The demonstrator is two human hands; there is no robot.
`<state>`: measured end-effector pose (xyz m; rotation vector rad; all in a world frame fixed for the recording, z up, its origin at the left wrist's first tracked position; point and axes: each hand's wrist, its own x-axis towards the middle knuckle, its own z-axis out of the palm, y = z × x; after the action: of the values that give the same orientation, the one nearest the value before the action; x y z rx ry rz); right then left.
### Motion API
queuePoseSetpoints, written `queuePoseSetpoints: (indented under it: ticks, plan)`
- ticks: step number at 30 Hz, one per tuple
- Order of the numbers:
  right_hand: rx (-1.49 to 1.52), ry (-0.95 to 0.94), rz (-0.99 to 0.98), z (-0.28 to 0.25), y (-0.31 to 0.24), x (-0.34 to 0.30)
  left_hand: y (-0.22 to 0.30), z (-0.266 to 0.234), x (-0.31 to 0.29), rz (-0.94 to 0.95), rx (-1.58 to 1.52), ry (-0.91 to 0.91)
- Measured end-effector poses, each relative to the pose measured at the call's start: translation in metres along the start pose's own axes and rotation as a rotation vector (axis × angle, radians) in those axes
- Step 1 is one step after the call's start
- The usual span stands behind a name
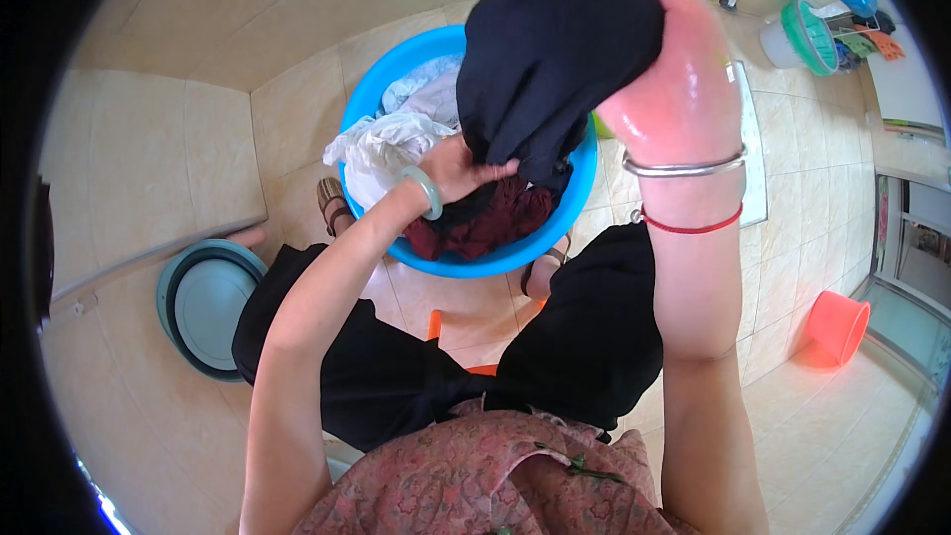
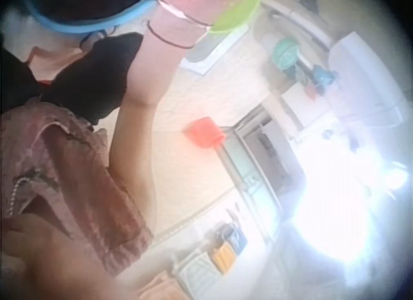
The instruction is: The person sits on a small stool and hand washes clothes in a blue basin filled with water. They scrub and rinse various garments, including dark and light-colored items, and transfer some of the washed clothes into a green bucket.
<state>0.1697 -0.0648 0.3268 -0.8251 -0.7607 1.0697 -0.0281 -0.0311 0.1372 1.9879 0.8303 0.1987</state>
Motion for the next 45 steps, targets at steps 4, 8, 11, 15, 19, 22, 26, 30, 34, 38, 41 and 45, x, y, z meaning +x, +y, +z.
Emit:
queuePoseSetpoints:
  ticks: [4, 8, 11, 15, 19, 22, 26, 30, 34, 38, 41, 45]
  plan:
    - [0.108, -0.07, -0.021, -0.008, -0.007, 0.029, -0.016, -0.014, 0.017, -0.368, -0.984, 0.064]
    - [0.006, 0.078, 0.155, -0.043, 0.022, 0.057, -0.027, -0.029, 0.039, -0.374, -1.566, 0.302]
    - [-0.07, 0.002, 0.284, -0.071, 0.081, 0.065, -0.055, -0.038, 0.06, -0.115, -1.525, 0.34]
    - [-0.485, 0.005, 0.415, -0.111, 0.171, 0.052, -0.105, -0.021, 0.087, -0.347, -1.134, 0.569]
    - [-1.277, -0.198, 0.14, -0.168, 0.264, 0.038, -0.175, 0.003, 0.089, -0.453, -0.609, 0.502]
    - [-1.334, -0.232, 0.046, -0.18, 0.304, 0.034, -0.168, 0.012, 0.098, -0.319, -0.149, 0.474]
    - [-1.492, -0.364, 0.049, -0.175, 0.357, 0.024, -0.17, 0.037, 0.114, -0.419, 0.347, 0.246]
    - [-1.638, -0.444, 0.044, -0.175, 0.385, 0.012, -0.185, 0.055, 0.119, -0.437, 0.684, 0.076]
    - [-1.749, -0.509, 0.102, -0.186, 0.399, 0.008, -0.194, 0.066, 0.126, -0.447, 0.793, -0.088]
    - [-1.815, -0.533, 0.095, -0.198, 0.415, 0.015, -0.197, 0.071, 0.143, -0.504, 0.759, -0.208]
    - [-1.922, -0.652, 0.364, -0.178, 0.431, 0.033, -0.206, 0.065, 0.143, -0.529, 0.795, -0.211]
    - [-1.704, -0.369, 0.244, -0.224, 0.452, 0.02, -0.212, 0.083, 0.157, -0.494, 0.56, -0.153]
